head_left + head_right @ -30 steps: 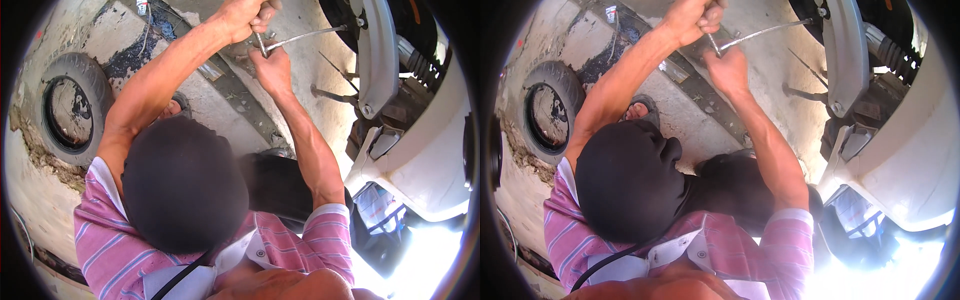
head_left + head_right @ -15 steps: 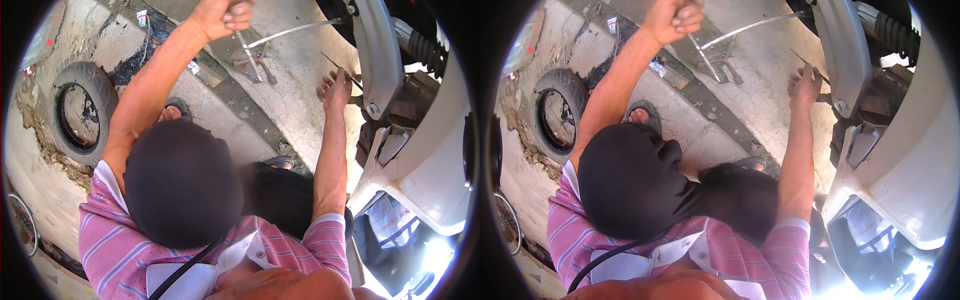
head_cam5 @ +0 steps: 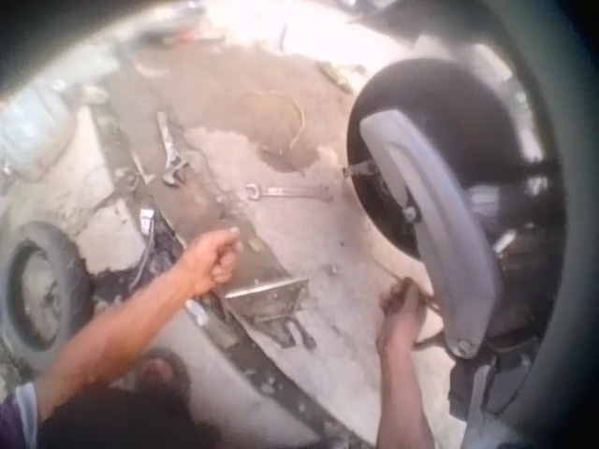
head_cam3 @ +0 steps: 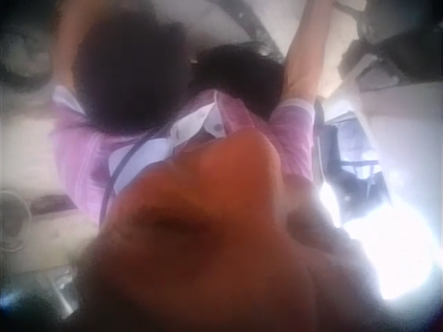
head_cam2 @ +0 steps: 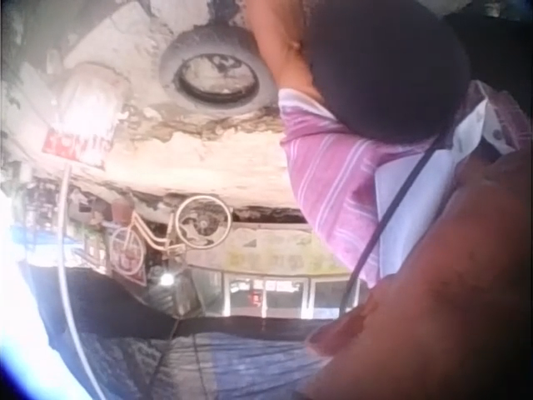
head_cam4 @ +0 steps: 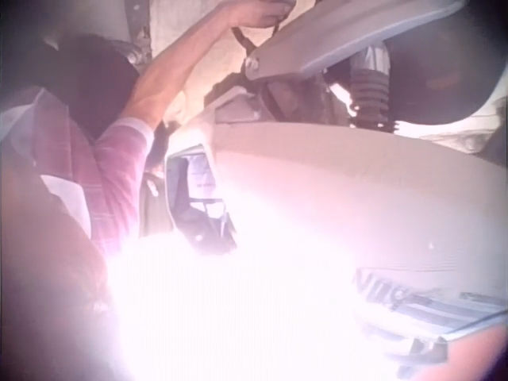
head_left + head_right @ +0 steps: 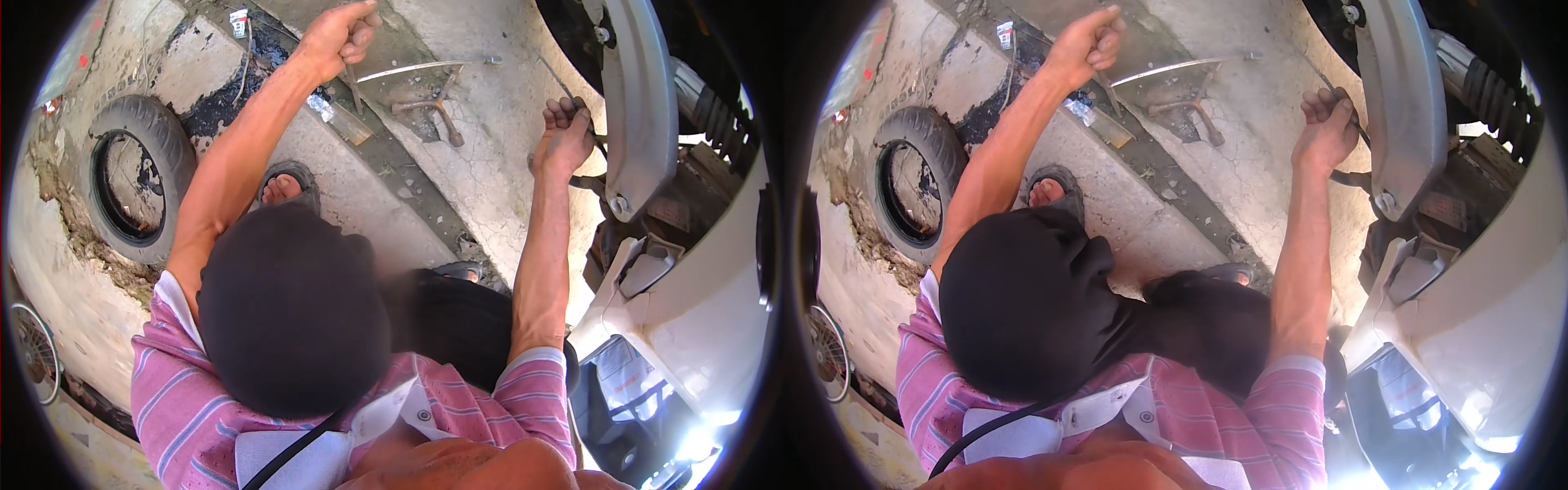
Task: The person works on the rear wheel area of a white scooter, using a T-handle socket wrench to loosen or tighten bolts on the swingarm and motor housing.
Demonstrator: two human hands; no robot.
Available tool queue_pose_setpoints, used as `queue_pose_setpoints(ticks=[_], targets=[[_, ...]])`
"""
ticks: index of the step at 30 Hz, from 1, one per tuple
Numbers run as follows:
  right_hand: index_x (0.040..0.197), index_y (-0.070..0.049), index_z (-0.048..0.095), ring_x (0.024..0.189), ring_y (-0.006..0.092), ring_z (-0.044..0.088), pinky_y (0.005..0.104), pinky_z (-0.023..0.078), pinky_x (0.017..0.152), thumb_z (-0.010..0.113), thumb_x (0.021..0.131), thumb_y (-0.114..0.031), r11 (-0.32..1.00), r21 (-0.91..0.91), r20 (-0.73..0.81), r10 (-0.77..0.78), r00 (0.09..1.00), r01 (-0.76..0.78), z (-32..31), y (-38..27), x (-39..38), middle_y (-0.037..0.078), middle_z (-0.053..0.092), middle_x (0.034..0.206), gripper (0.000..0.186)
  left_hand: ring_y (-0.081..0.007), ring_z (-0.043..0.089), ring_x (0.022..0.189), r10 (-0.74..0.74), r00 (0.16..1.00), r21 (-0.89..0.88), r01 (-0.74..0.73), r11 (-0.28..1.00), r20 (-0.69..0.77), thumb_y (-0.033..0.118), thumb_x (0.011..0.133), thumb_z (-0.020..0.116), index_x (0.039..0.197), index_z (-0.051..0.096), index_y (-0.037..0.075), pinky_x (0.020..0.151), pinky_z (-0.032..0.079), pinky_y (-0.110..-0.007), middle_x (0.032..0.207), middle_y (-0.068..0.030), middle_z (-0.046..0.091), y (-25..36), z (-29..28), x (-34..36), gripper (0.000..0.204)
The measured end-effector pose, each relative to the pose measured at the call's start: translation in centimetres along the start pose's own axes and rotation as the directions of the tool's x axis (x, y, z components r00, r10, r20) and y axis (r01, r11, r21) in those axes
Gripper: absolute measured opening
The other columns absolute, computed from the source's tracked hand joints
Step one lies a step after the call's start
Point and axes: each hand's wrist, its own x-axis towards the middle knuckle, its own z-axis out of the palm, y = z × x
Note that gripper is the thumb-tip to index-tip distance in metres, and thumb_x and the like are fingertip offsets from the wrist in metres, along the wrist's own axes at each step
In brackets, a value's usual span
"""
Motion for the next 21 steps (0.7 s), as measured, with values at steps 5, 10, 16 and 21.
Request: queue_pose_setpoints(ticks=[5, 10, 16, 21], targets=[[0.112, -0.002, 0.055, 0.079, 0.0239, 0.067, 0.034, 0.054, 0.073, 0.044, 0.105, -0.021, 0.987, 0.161, 0.05, -0.023, 0.998, 0.014, 1.8, -1.4, 0.4, 0.011, 0.067, 0.095, 0.024, -0.0114, 0.034, 0.038, 0.113, 0.989, 0.147, -0.098, 0.984, -0.093, 0.031, 0.099, 0.057, 0.083, 0.058, 0.007, 0.037, 0.024, -0.026, 0.053, -0.0008, 0.045, -0.2, -0.4, 0.5, 0.028], [0.112, 0.0, 0.057, 0.081, 0.0243, 0.069, 0.0343, 0.054, 0.071, 0.045, 0.104, -0.021, 0.999, -0.043, -0.051, -0.031, 0.998, 0.029, -0.6, 0.5, 1.5, 0.013, 0.067, 0.096, 0.025, -0.0109, 0.035, 0.041, 0.152, 0.984, 0.149, -0.136, 0.979, -0.095, 0.029, 0.099, 0.057, 0.085, 0.059, 0.007, 0.039, 0.026, -0.027, 0.055, -0.0008, 0.045, -0.6, -0.7, 1.0, 0.027], [0.116, 0.0, 0.059, 0.089, 0.0227, 0.069, 0.0351, 0.053, 0.076, 0.046, 0.102, -0.025, 0.97, -0.235, -0.12, 0.027, 0.992, -0.055, -1.6, 0.1, 0.9, 0.01, 0.067, 0.103, 0.032, -0.0117, 0.039, 0.044, 0.146, 0.979, 0.178, -0.12, 0.977, -0.14, 0.028, 0.099, 0.056, 0.086, 0.06, 0.007, 0.042, 0.03, -0.028, 0.058, -0.0011, 0.048, -0.7, -1.1, 1.1, 0.024], [0.113, -0.009, 0.062, 0.103, 0.021, 0.06, 0.0459, 0.04, 0.094, 0.041, 0.103, -0.042, 0.996, -0.083, -0.22, 0.013, 0.975, -0.032, -3.1, -1.4, 1.0, 0.005, 0.065, 0.113, 0.04, -0.0114, 0.037, 0.044, 0.153, 0.963, 0.183, -0.113, 0.976, -0.221, 0.027, 0.098, 0.055, 0.087, 0.06, 0.009, 0.043, 0.029, -0.029, 0.057, -0.0003, 0.05, -1.0, -1.0, 1.2, 0.022]])
